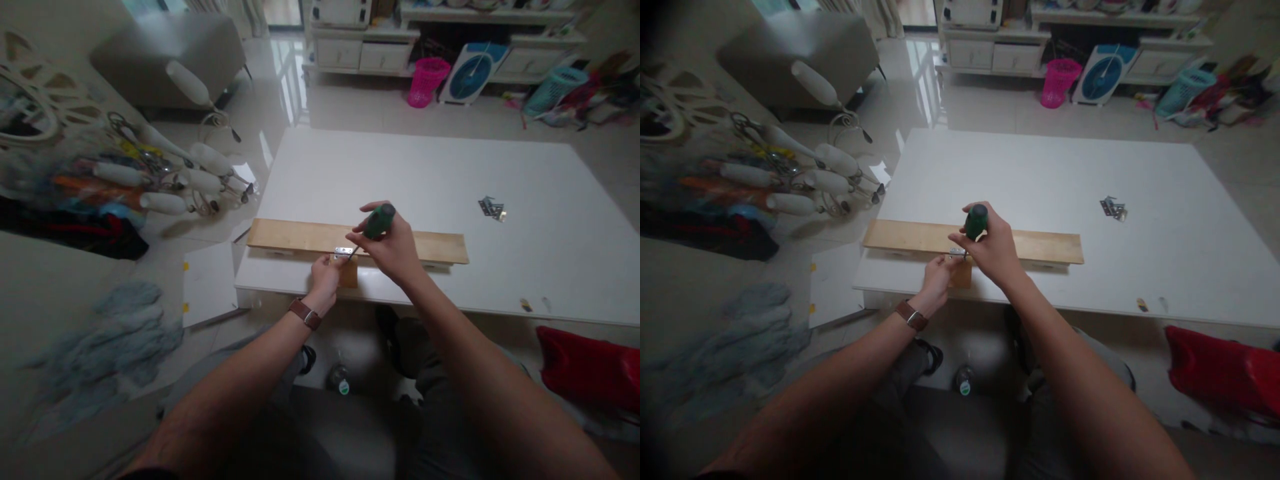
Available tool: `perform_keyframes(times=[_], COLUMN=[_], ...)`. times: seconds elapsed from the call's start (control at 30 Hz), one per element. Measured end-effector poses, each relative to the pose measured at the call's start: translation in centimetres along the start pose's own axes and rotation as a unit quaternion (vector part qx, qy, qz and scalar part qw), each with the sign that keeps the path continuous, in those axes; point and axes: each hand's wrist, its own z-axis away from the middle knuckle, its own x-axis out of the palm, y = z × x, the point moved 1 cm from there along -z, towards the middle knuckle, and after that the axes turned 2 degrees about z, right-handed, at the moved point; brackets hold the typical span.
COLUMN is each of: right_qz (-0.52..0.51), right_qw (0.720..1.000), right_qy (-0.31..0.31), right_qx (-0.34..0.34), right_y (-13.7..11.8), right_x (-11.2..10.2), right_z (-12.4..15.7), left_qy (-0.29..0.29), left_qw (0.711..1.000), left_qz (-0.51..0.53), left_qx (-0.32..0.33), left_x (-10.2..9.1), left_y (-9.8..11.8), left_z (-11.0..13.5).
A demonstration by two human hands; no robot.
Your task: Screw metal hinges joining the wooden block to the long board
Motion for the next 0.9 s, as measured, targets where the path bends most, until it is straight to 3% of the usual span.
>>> perform_keyframes(times=[0.3, 0.4, 0.6, 0.9], right_qz=[-0.024, -0.016, 0.054, -0.007], right_qw=[0.995, 0.996, 0.998, 0.995], right_qy=[-0.095, -0.086, -0.002, -0.092], right_qx=[-0.006, -0.011, -0.03, -0.022], right_y=[-0.28, 0.09, 0.45, -0.42], right_x=[-0.57, -0.49, -0.19, -0.55], right_z=[0.0, -0.14, -0.15, -0.04], left_qy=[0.009, 0.016, 0.006, 0.013], left_qw=[1.0, 1.0, 1.0, 1.0], left_qz=[0.01, 0.009, 0.001, 0.004], left_qx=[-0.007, -0.007, -0.001, 0.005], left_x=[-0.07, -0.09, -0.15, -0.17], left_y=[-0.35, -0.46, -0.42, -0.25], left_z=[-0.25, -0.31, -0.26, -0.21])
